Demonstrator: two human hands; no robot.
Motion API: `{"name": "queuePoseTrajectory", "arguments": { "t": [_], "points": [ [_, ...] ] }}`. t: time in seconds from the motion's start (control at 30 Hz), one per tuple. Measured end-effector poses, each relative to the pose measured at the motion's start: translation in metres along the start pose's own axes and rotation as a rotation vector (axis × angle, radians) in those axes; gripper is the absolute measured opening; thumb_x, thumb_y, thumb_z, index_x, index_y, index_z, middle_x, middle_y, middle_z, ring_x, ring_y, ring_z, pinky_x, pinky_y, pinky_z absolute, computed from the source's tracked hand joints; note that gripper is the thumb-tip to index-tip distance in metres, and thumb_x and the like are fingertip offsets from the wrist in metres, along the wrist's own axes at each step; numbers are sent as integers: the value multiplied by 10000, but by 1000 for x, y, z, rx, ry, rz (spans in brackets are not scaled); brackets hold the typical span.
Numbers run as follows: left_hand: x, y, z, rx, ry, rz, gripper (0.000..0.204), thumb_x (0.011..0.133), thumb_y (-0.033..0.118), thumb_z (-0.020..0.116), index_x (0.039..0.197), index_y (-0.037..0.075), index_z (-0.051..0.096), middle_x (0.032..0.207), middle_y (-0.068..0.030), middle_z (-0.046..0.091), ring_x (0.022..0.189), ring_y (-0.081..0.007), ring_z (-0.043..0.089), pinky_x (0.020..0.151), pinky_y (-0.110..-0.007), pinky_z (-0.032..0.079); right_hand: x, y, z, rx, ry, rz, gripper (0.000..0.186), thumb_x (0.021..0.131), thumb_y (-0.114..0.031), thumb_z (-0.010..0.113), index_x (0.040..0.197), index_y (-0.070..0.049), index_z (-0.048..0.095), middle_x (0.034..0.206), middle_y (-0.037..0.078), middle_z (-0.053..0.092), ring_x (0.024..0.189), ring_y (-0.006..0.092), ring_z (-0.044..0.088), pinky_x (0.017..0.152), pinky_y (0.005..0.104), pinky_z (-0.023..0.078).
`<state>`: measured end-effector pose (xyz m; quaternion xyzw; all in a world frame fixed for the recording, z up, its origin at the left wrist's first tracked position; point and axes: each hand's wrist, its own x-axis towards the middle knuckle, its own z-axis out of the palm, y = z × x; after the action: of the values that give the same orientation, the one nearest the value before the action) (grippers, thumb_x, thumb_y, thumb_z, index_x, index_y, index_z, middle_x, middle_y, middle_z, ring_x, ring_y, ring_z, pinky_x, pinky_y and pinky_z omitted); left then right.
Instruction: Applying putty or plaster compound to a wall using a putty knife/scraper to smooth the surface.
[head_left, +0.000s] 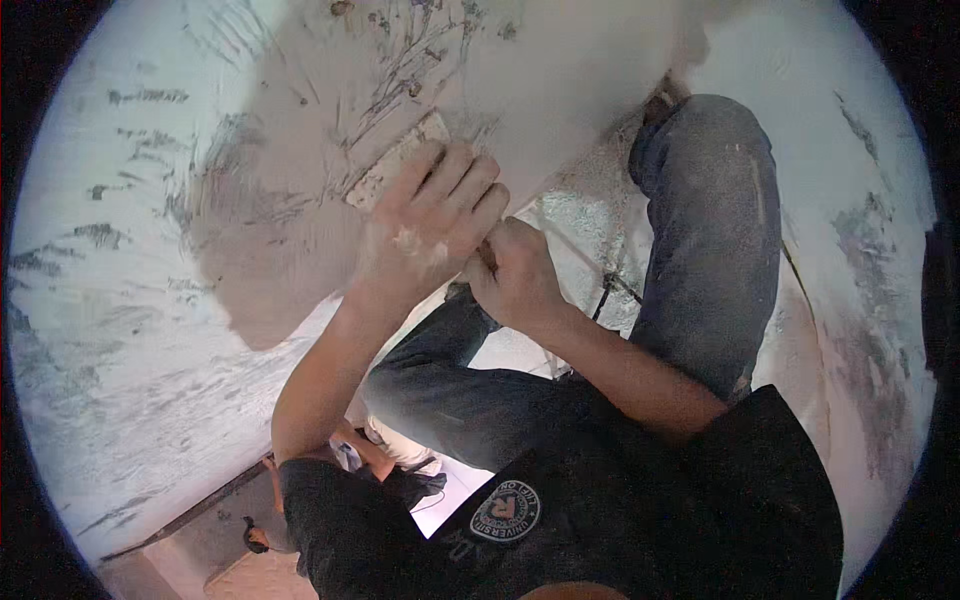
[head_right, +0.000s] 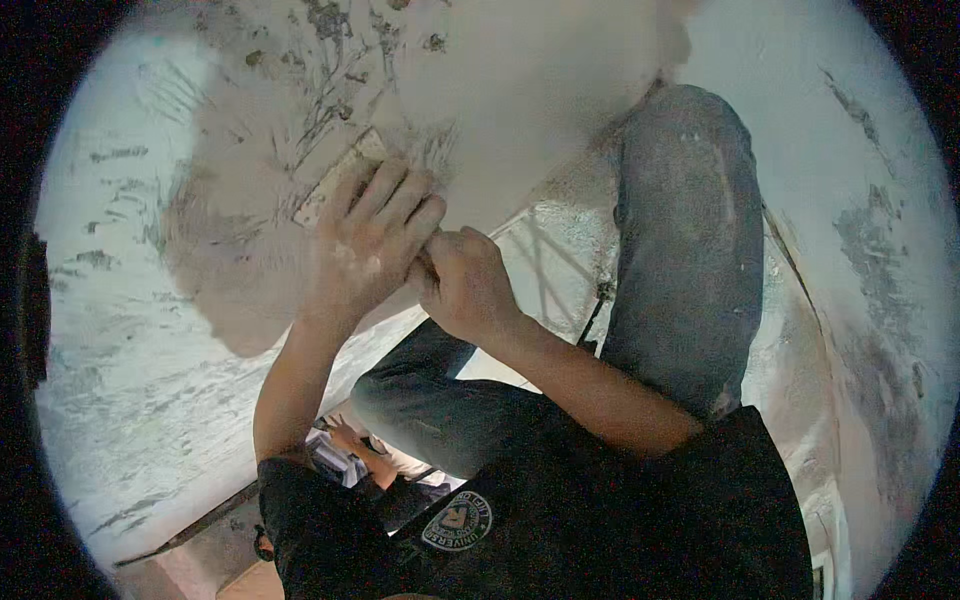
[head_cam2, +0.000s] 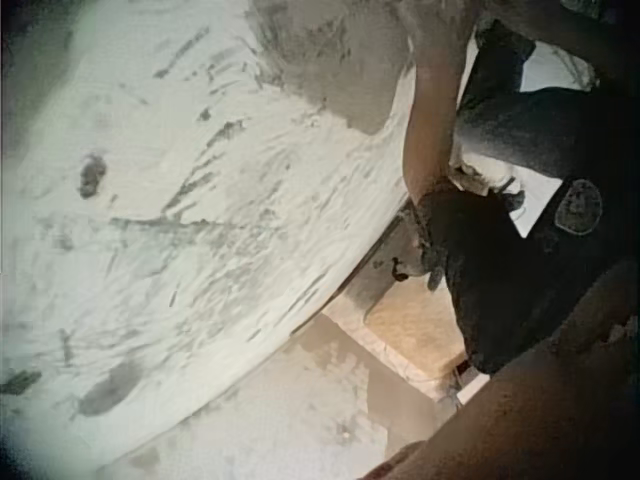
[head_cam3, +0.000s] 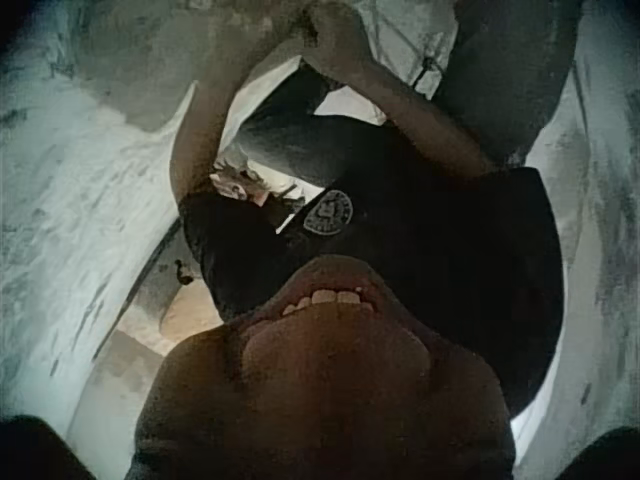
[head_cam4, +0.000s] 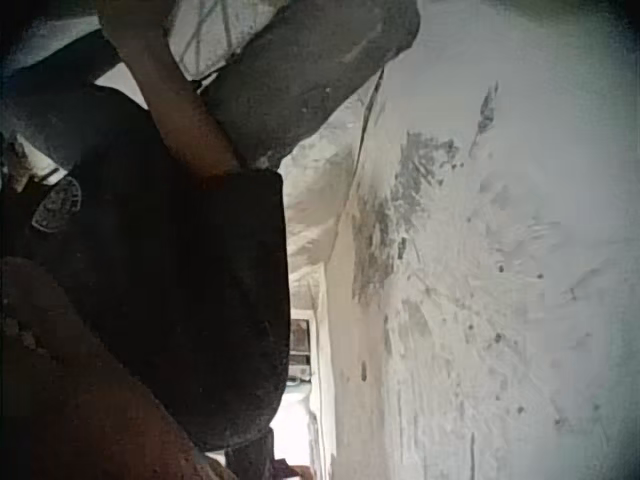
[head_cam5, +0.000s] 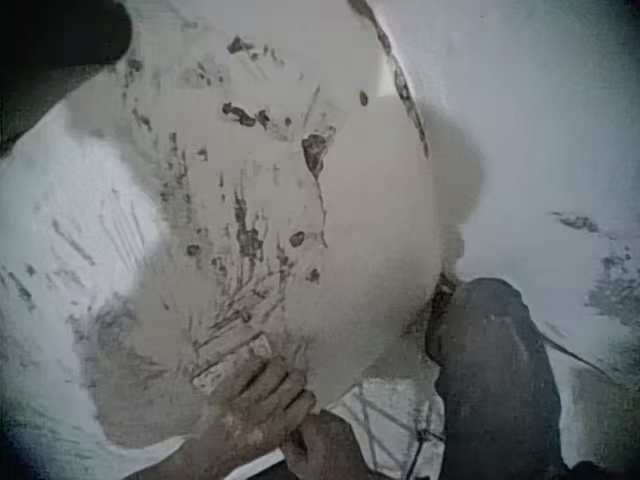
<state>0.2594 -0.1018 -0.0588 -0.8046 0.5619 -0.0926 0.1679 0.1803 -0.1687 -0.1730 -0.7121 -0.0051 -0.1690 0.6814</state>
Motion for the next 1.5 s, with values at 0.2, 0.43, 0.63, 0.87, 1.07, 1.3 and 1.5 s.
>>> {"name": "queuePoseTrajectory", "arguments": {
  "t": [0.2, 0.43, 0.63, 0.87, 1.07, 1.3, 1.5],
  "points": [
    [5, -13, 6, -36, 7, 32, 284, 579, 178, 649, 848, 101, 603, 990, -26, 612, 1025, -194, 569, 961, -353, 411, 8, 6, 2, 33, -36, 40, 181, 758, -118, 665, 731, -30, 509, 620, 152, 530, 587, 353, 528, 611, 456, 413],
    [10, -14, 3, -15, 129, 10, 271, 597, 181, 644, 855, 106, 607, 1020, -28, 616, 1053, -195, 569, 975, -361, 400, 26, 10, -8, -22, 12, -132, 189, 757, -134, 674, 731, -40, 511, 609, 130, 524, 571, 330, 520, 600, 432, 396],
    [-22, 15, -2, -73, -1, -176, 354, 595, 218, 696, 936, 159, 618, 1001, 12, 627, 1032, -193, 580, 976, -402, 397, 2, 11, -3, -37, -51, -233, 169, 723, -128, 681, 761, -48, 537, 611, 121, 533, 548, 308, 521, 609, 421, 399],
    [-67, 41, 1, -203, 123, -509, 340, 640, 162, 655, 974, 101, 632, 997, -32, 619, 1020, -211, 583, 986, -405, 401, -12, -2, -3, -59, -340, -202, 201, 820, -194, 661, 871, -31, 553, 647, 127, 570, 599, 320, 580, 635, 421, 423],
    [-103, 56, 13, -218, 219, -746, 463, 628, 127, 694, 1089, 125, 646, 1104, -47, 628, 1141, -232, 562, 1053, -453, 363, -19, -11, 9, -87, -470, -210, 460, 860, -241, 636, 1254, -38, 509, 659, 135, 601, 602, 346, 589, 646, 428, 465],
    [-108, 69, 14, -199, 413, -826, 494, 598, 135, 723, 1085, 114, 646, 1253, -51, 593, 1279, -289, 481, 1053, -486, 359, -33, -23, -11, -235, -575, -68, 676, 896, -265, 605, 1487, -135, 305, 658, 158, 590, 567, 331, 577, 564, 391, 462],
    [-138, 73, 1, -286, 531, -952, 467, 633, 94, 724, 1088, 62, 628, 1220, -101, 600, 1201, -320, 527, 1017, -479, 381, -52, -19, -22, -46, -482, 131, 690, 946, -184, 593, 1527, -165, 222, 596, -55, 314, 538, 74, 329, 534, 235, 359]
  ]
}}
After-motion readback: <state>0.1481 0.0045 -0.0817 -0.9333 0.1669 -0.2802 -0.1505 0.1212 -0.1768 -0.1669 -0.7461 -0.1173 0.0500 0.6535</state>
